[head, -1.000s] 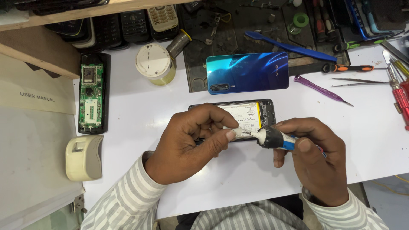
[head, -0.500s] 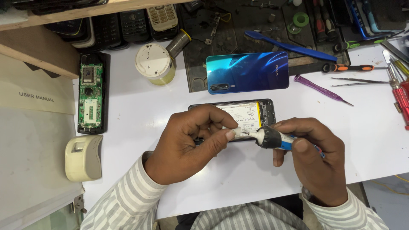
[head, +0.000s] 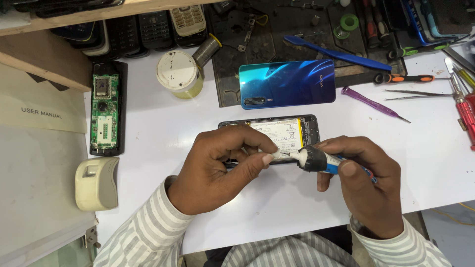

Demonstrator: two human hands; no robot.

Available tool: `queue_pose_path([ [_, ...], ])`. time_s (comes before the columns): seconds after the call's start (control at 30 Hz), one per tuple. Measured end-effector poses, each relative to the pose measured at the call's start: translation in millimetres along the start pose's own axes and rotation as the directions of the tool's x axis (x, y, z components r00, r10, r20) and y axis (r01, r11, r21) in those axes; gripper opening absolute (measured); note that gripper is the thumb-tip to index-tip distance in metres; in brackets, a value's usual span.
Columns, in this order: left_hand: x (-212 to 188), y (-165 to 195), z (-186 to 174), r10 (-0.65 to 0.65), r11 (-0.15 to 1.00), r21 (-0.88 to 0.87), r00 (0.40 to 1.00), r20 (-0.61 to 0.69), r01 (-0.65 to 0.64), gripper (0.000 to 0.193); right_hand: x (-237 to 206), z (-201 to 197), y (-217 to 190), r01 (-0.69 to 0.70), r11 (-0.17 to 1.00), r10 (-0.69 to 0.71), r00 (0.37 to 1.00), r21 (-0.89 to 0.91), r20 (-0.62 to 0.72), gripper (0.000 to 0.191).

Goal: The person brushes the inside of an opened smartphone, then applies adhesive from a tube around the phone's frame. They attach the blue back cover, wrap rubber bands around the phone, and press along the edges to seat the cover.

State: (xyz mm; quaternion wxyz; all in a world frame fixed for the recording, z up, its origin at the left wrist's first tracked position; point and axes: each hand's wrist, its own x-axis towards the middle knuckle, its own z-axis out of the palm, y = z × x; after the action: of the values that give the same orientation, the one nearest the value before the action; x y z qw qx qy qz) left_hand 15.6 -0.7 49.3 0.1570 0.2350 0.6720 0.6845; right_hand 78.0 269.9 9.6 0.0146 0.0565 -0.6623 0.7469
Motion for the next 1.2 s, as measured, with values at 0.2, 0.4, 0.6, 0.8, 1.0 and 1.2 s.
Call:
queue_pose_path([
  [0.2,-0.1,0.2,0.7,-0.003,1.0,-0.008,1.0,-0.007,0.003,0.018,0.6,-3.4,3.0,-0.012,0.994,0.008,1.0,0.111,0.028,0.042],
  [0.4,-0.1,0.0,1.2,-0.002,1.0,-0.023,1.0,-0.004,0.002,0.016,-0.9,-3.6,3.8,-0.013,0.992,0.009,1.0,0.129,0.028,0.042],
  [0.6,-0.2,-0.2,1.9,-0.015,1.0,-0.025,1.0,-0.007,0.015,0.016,-0.4,-3.5,3.9,-0.02,0.99,0.015,0.999,0.137,0.031,0.043],
  [0.8,-0.2,-0.3,1.9,-0.026,0.999,-0.026,1.0,-0.009,0.026,0.017,-0.4,-2.9,2.4,-0.018,0.991,0.014,0.999,0.131,0.03,0.043],
  [1.0,0.2,-0.9,1.2,-0.016,1.0,-0.019,1.0,-0.006,0.016,0.017,-1.6,-2.6,2.7,-0.022,0.991,0.02,1.0,0.13,0.017,0.043],
  [1.2,0.0,-0.3,1.4,-0.027,0.999,-0.023,1.0,-0.007,0.027,0.017,-1.5,-3.0,4.4,-0.018,0.991,0.017,1.0,0.133,0.012,0.043],
])
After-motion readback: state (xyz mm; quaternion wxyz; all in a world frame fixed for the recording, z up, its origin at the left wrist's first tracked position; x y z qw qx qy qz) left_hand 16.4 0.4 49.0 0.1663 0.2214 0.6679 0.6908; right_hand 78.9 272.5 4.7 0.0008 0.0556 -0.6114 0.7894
